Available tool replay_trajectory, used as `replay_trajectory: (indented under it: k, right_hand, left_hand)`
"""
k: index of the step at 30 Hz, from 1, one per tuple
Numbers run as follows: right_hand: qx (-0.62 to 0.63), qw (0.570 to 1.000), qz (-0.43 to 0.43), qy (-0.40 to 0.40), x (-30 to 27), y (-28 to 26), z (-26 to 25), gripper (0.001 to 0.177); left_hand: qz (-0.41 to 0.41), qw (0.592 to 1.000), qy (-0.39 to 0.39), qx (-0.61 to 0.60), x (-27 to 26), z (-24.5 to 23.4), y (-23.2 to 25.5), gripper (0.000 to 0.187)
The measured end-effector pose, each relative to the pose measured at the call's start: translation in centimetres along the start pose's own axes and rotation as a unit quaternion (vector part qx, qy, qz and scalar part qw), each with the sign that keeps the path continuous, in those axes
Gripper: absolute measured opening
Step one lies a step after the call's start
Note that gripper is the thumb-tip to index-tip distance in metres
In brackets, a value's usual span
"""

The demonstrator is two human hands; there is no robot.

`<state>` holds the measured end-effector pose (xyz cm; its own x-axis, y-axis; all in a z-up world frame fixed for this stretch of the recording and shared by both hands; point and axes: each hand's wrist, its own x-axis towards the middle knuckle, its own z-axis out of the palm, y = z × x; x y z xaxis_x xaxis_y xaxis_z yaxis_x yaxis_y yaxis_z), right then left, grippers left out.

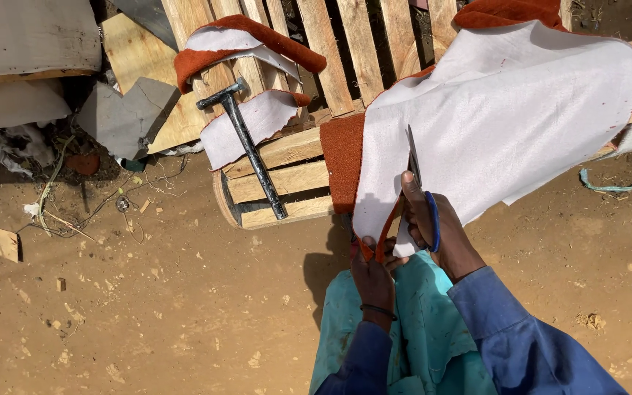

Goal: Cutting fabric with scissors on a wooden pallet

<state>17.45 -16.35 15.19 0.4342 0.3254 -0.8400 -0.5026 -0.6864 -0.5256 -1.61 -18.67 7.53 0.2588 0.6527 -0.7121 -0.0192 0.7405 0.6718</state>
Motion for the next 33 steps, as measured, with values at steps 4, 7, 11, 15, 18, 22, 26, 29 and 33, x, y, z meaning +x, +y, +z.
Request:
replay_trajectory:
  k: [4, 7, 11, 15, 18, 22, 26, 29, 33]
  right_hand:
    - [-0.027, 0.999, -0.026, 0.015, 1.0, 1.4, -0.5, 0.081]
    - [-0.022, 1.000, 0.006, 0.010, 0.3, -0.3, -0.2, 0.082]
    - [-0.006, 1.000, 0.009, 0.011, 1.9, -0.6, -0.1, 0.082]
    - [0.015, 0.999, 0.008, 0.032, 2.2, -0.5, 0.2, 0.076]
    - [0.013, 0.997, 0.078, 0.011, -0.6, -5.4, 0.7, 0.079]
    - [0.008, 1.000, 0.015, 0.011, 0.0, -5.5, 0.3, 0.083]
    - [-0.086, 0.995, -0.007, 0.051, -1.2, -4.2, -0.2, 0.082]
    - [-0.249, 0.966, 0.022, 0.067, -3.2, -2.6, -2.0, 0.079]
    - [-0.305, 0.916, -0.045, 0.258, -2.8, 2.1, -6.5, 0.070]
  left_hand:
    - [-0.009, 1.000, -0.009, -0.023, 0.7, -2.4, -2.9, 0.047]
    - [-0.013, 1.000, 0.003, -0.022, -0.6, -1.0, -0.9, 0.050]
    - [-0.009, 1.000, 0.007, 0.001, -0.9, -1.1, -0.5, 0.049]
    - [-0.016, 1.000, 0.020, -0.008, -1.3, -0.6, 0.0, 0.045]
    - [-0.020, 0.997, 0.061, 0.053, -2.1, 0.3, 0.7, 0.057]
    - [-0.010, 0.997, 0.040, 0.068, -2.4, -0.4, 0.3, 0.065]
    - [-0.099, 0.993, 0.044, 0.046, -1.3, -1.8, -1.0, 0.056]
    - [-0.131, 0.932, -0.036, 0.336, 0.6, -3.2, 0.8, 0.037]
    - [0.011, 0.723, -0.083, 0.686, 4.7, -2.0, 9.4, 0.031]
